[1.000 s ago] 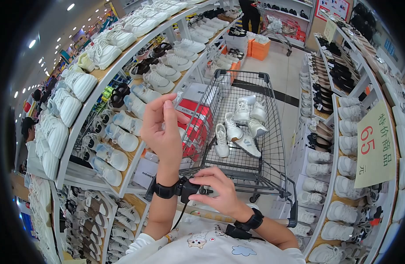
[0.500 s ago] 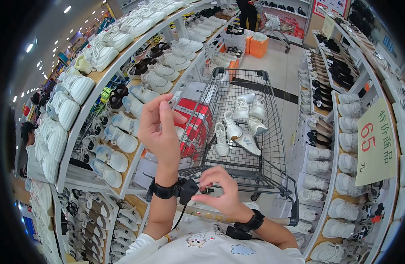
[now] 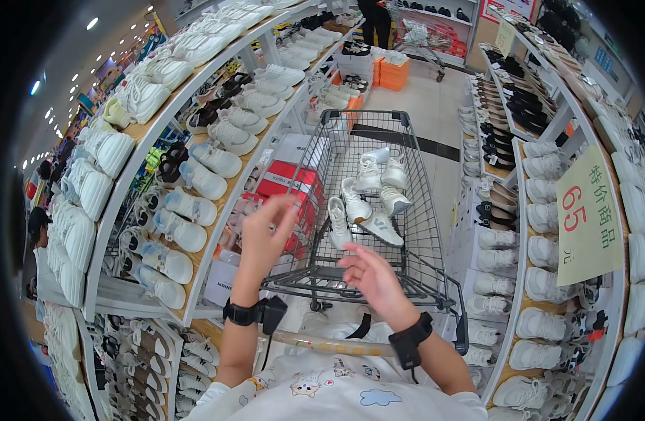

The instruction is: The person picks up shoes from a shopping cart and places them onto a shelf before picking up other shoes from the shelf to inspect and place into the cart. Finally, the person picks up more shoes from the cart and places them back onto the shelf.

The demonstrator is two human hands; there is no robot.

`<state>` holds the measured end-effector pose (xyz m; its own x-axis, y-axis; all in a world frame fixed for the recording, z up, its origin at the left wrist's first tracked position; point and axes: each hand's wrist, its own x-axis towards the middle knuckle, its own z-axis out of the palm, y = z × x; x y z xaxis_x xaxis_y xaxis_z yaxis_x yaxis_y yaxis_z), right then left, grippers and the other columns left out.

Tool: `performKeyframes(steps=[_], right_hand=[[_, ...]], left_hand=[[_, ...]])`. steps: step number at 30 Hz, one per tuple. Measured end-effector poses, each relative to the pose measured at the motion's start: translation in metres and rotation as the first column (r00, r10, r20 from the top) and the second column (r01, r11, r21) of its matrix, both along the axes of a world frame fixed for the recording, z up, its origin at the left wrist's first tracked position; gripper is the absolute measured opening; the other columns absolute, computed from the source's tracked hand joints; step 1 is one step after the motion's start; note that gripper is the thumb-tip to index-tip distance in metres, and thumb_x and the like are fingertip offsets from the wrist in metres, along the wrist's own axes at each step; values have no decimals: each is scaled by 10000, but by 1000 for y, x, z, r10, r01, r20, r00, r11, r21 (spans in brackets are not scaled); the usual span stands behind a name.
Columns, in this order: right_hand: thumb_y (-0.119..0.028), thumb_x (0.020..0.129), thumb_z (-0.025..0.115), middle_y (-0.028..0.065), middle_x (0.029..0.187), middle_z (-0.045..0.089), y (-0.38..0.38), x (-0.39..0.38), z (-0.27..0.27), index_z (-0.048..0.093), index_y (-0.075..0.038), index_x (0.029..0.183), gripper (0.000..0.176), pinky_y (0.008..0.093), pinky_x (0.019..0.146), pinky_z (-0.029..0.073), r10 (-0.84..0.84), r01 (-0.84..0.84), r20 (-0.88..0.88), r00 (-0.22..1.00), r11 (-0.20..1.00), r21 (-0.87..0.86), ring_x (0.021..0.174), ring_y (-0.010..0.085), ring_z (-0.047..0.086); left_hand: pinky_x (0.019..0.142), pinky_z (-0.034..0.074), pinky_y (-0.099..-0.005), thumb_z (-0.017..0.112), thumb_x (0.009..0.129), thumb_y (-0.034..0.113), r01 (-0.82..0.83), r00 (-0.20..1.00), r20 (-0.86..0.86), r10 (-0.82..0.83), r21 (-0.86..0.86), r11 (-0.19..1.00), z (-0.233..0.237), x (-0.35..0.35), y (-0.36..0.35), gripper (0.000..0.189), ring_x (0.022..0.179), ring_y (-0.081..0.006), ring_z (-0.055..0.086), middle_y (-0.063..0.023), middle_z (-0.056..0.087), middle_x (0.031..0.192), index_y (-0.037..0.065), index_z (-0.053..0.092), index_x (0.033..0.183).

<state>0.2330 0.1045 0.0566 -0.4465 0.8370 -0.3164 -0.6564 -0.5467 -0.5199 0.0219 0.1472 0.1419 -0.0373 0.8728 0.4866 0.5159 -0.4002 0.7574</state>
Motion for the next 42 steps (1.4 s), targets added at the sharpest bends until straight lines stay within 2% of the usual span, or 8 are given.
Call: performKeyframes(steps=[4, 11, 16, 26, 32, 35, 37, 42], right_hand=[[-221, 845, 638, 21, 754, 598, 21, 44, -47, 546, -115, 962, 182, 317, 594, 416, -238, 237, 40, 970, 909, -343, 642, 155, 529], [-297, 913, 544, 32, 774, 622, 30, 52, -40, 603, -66, 1028, 264, 297, 604, 402, -261, 242, -108, 959, 956, -166, 652, 149, 524], [-334, 987, 344, 126, 886, 654, 27, 43, -14, 547, 40, 1173, 464, 309, 714, 444, -124, 139, -120, 985, 981, 134, 749, 188, 563], [-260, 969, 438, 136, 984, 646, 23, 52, -5, 523, 37, 1210, 392, 283, 755, 454, -167, 177, -62, 984, 942, 285, 792, 159, 560], [-186, 928, 534, 133, 964, 643, 27, 49, -16, 582, 6, 1039, 227, 277, 748, 461, -190, 176, 11, 982, 930, 323, 778, 143, 565], [-172, 919, 550, 119, 907, 650, 30, 51, -19, 578, -17, 930, 157, 277, 719, 471, -211, 150, 169, 963, 937, 315, 764, 138, 585], [-189, 914, 561, 96, 806, 655, 33, 54, -16, 588, -31, 868, 166, 257, 696, 473, -142, 6, 417, 898, 951, 311, 707, 135, 604], [-210, 912, 566, 64, 702, 641, 52, 62, 1, 602, -35, 810, 206, 225, 637, 470, 52, -267, 615, 787, 927, 263, 628, 121, 606]], left_hand=[[609, 488, -328, 618, 837, 183, 49, 957, -235, -171, -449, 892, -56, -29, -23, 217, 654, -252, 637, -137, 657, 751, 60, 628, 1016], [674, 491, -362, 620, 832, 207, 209, 907, -121, -403, -703, 680, -121, -50, -43, 294, 740, -308, 643, -176, 658, 787, 30, 606, 1066], [658, 479, -364, 612, 842, 212, 176, 896, -165, -412, -721, 671, -122, -44, -38, 329, 729, -313, 634, -188, 654, 791, 11, 588, 1102], [647, 477, -369, 610, 848, 223, 184, 894, -147, -423, -741, 646, -123, -43, -33, 335, 717, -313, 634, -187, 655, 782, 13, 587, 1109], [666, 484, -380, 603, 849, 222, 181, 907, -136, -398, -729, 661, -126, -43, -33, 323, 737, -317, 638, -182, 657, 794, 27, 586, 1106], [679, 488, -386, 595, 851, 233, 177, 895, -153, -419, -740, 649, -125, -42, -31, 329, 751, -326, 637, -180, 660, 807, 29, 579, 1109], [702, 488, -395, 577, 859, 243, 167, 894, -160, -419, -749, 641, -126, -40, -31, 331, 792, -333, 631, -176, 660, 845, 37, 574, 1118], [739, 486, -417, 558, 868, 252, 154, 865, -242, -439, -706, 691, -126, -38, -30, 311, 859, -344, 616, -177, 651, 897, 48, 572, 1102]])
